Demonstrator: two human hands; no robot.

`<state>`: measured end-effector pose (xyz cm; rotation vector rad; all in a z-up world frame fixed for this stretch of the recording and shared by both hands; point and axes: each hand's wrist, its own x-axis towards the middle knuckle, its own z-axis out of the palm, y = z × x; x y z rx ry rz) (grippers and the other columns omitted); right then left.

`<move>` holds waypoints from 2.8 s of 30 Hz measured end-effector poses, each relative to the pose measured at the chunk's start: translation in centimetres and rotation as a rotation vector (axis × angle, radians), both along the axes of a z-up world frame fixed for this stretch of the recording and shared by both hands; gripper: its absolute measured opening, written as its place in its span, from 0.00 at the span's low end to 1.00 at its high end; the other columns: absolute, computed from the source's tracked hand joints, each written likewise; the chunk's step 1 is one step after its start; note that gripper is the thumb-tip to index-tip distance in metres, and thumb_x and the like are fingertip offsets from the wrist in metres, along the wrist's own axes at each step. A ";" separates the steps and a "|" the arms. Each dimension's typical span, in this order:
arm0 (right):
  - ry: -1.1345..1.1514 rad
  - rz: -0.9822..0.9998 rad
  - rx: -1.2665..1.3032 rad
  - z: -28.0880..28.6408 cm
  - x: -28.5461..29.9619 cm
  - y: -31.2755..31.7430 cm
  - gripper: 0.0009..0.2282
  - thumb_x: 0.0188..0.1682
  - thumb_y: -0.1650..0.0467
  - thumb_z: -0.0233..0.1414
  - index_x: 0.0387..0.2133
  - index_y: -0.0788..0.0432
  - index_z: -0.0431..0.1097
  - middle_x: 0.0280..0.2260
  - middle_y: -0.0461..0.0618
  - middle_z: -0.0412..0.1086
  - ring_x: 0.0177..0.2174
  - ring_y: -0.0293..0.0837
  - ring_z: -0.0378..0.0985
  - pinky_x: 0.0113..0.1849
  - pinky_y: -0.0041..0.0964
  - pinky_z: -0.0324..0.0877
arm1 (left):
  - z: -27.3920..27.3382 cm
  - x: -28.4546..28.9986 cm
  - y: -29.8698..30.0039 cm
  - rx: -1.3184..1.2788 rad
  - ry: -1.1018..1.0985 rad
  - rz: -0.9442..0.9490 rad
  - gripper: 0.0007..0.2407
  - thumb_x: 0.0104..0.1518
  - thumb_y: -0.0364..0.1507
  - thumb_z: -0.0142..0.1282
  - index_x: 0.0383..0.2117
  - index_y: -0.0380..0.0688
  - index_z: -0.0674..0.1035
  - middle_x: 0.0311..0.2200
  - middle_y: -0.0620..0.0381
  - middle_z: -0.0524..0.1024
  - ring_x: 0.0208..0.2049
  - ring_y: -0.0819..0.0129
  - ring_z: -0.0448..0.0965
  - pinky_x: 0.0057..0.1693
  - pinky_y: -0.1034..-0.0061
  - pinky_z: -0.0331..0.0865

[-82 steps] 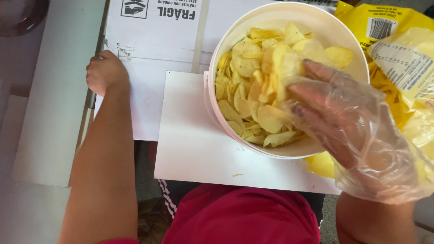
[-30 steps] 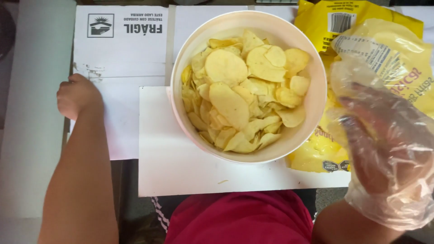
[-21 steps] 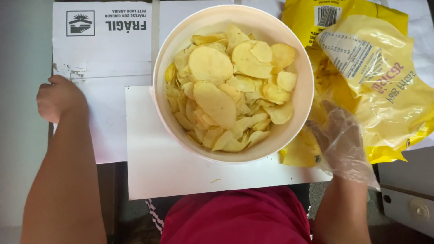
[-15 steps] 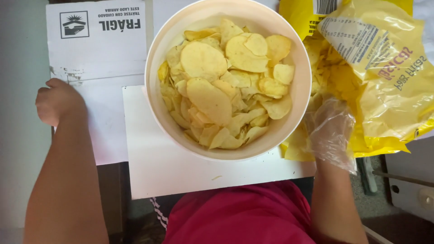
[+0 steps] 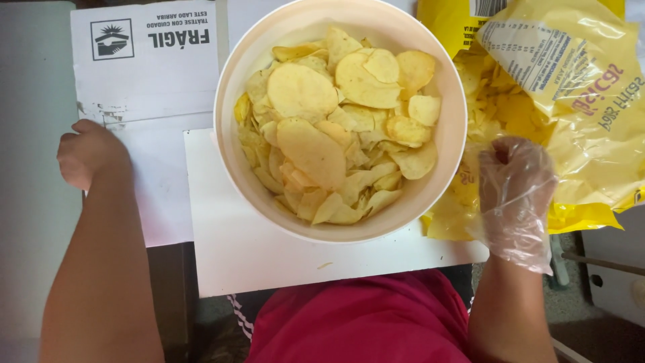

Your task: The person transfers potato chips from a yellow plastic bag into a white bowl by hand while wearing a clear plastic glove.

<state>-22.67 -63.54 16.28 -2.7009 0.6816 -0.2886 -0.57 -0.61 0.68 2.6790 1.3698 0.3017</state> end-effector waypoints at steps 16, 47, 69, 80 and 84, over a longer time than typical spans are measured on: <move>-0.472 0.407 0.380 6.9 3.5 2.5 0.05 0.73 0.81 0.48 0.56 0.76 0.63 0.52 0.70 0.70 0.49 0.56 0.74 0.51 0.45 0.71 | 0.6 -0.2 -1.0 -0.030 -0.057 -0.003 0.21 0.65 0.38 0.32 0.33 0.44 0.83 0.30 0.51 0.82 0.30 0.49 0.83 0.34 0.56 0.75; -0.333 0.659 -0.515 4.6 0.2 -1.2 0.08 0.72 0.76 0.58 0.55 0.72 0.84 0.48 0.65 0.82 0.47 0.59 0.84 0.55 0.51 0.78 | 1.1 -0.3 -1.4 -0.091 -0.070 0.023 0.23 0.65 0.41 0.31 0.35 0.44 0.83 0.31 0.51 0.83 0.30 0.50 0.83 0.34 0.57 0.75; 0.436 -0.085 -0.666 -10.3 2.9 -5.0 0.02 0.55 0.69 0.48 0.35 0.47 0.68 0.30 0.34 0.66 0.28 0.34 0.73 0.24 0.30 0.60 | -1.0 0.4 0.6 -0.040 -0.068 0.021 0.21 0.64 0.41 0.32 0.31 0.49 0.83 0.30 0.56 0.83 0.30 0.49 0.83 0.35 0.54 0.74; -0.193 0.199 -0.121 -3.8 0.1 -2.5 0.09 0.55 0.76 0.53 0.44 0.68 0.80 0.40 0.61 0.79 0.38 0.60 0.81 0.43 0.51 0.75 | -1.1 0.6 0.7 -0.071 -0.090 0.050 0.20 0.62 0.40 0.33 0.30 0.50 0.83 0.30 0.55 0.83 0.31 0.48 0.83 0.36 0.53 0.74; -0.189 0.110 0.070 -2.4 0.0 -0.9 0.12 0.46 0.74 0.58 0.43 0.67 0.76 0.42 0.64 0.74 0.41 0.62 0.76 0.43 0.54 0.71 | -1.1 0.5 0.7 -0.065 -0.093 0.047 0.20 0.62 0.41 0.33 0.29 0.50 0.83 0.29 0.56 0.83 0.29 0.50 0.82 0.35 0.54 0.73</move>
